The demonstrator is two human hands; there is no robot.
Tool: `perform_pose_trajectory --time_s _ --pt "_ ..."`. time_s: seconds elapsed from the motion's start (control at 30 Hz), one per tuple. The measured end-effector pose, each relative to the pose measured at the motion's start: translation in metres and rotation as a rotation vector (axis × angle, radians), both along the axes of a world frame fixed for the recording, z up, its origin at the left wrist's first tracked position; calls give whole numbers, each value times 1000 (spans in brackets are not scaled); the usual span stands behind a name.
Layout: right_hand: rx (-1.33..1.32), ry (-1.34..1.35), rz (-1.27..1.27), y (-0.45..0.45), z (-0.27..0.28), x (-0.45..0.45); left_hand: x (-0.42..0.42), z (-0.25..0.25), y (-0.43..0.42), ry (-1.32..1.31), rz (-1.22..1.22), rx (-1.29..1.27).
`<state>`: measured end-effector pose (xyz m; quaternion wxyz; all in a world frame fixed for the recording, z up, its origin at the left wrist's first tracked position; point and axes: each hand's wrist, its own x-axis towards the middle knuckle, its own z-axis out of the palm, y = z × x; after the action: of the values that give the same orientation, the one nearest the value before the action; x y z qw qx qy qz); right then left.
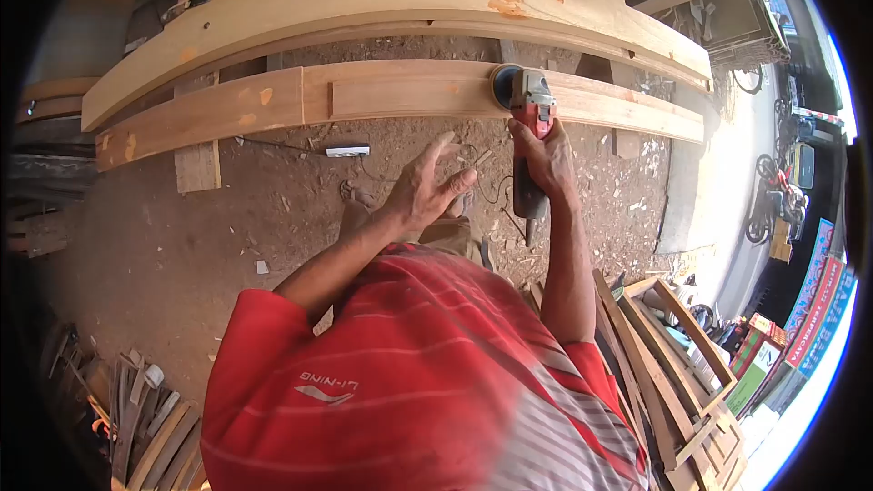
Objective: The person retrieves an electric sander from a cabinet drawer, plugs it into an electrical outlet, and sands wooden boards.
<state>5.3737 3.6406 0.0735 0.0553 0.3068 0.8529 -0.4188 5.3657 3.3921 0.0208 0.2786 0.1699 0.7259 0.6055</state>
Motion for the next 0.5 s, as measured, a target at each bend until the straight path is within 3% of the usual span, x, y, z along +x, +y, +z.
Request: perform_pose_trajectory --time_s 0.03,0.1,0.13,0.17,0.23,0.3,0.4,0.5 --pt "5 -22 17 -25 -1 -7 6 -1 6 -127 0 54" --pt "16 20 92 -65 -20 -18 10 0 19 -396 119 399" --pt "8 -88 104 -85 -9 -23 8 10 23 -394 120 402" --pt "80 -2 240 -91 -25 -24 2 18 26 -437 246 456" --pt "153 59 274 -97 -40 -22 -12 21 30 -467 389 517" --pt "131 10 167 -101 -27 -27 -27 11 33 -604 123 606" --pt "-8 119 130 -71 -45 -23 -36 0 55 -665 -39 626" --pt "24 47 125 -60 -42 -31 -35 10 57 -689 2 582"
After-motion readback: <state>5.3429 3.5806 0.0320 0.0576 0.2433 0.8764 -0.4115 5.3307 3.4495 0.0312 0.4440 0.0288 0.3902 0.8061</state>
